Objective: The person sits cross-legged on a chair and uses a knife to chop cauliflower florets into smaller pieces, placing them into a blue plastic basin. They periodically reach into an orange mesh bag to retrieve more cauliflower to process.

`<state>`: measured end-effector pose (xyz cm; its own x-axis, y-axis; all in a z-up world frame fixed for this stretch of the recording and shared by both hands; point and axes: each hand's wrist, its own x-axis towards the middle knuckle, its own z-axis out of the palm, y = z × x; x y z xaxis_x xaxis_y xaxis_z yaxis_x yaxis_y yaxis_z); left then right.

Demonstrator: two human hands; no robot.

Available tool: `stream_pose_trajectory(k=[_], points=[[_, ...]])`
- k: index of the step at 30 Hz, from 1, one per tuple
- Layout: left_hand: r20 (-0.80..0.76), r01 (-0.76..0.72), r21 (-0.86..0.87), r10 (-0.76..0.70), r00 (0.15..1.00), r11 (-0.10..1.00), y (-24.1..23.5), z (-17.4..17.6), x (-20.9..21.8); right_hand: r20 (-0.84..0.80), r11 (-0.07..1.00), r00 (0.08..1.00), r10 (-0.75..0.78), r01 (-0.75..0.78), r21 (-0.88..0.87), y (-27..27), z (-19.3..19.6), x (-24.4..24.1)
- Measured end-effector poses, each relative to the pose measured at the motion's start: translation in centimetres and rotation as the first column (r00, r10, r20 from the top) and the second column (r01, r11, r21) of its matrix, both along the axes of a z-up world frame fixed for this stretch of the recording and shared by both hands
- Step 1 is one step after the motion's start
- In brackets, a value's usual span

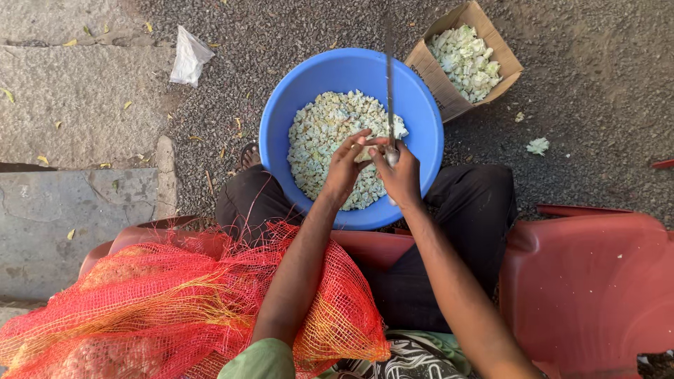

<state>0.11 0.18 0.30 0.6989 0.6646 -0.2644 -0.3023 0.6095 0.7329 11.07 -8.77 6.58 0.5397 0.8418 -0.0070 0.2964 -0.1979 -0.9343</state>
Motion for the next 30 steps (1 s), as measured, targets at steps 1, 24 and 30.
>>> stream_pose_trajectory(k=[1, 24, 30], points=[[0.032, -0.038, -0.044, 0.039, 0.999, 0.998, 0.0, -0.5, 0.0, 0.195, 1.0, 0.981, 0.011, -0.013, 0.009, 0.1, 0.5, 0.3], [-0.09, -0.242, -0.015, 0.239, 0.967, 0.97, 0.4, -1.3, 0.2, 0.145, 0.843, 0.95, 0.275, -0.166, -0.511, -2.9, 1.1, -2.9], [-0.003, -0.243, -0.119, 0.245, 0.97, 0.963, 0.7, -1.0, -0.1, -0.543, 0.901, 0.83, 0.128, -0.326, -0.286, -3.6, -0.2, -1.2]])
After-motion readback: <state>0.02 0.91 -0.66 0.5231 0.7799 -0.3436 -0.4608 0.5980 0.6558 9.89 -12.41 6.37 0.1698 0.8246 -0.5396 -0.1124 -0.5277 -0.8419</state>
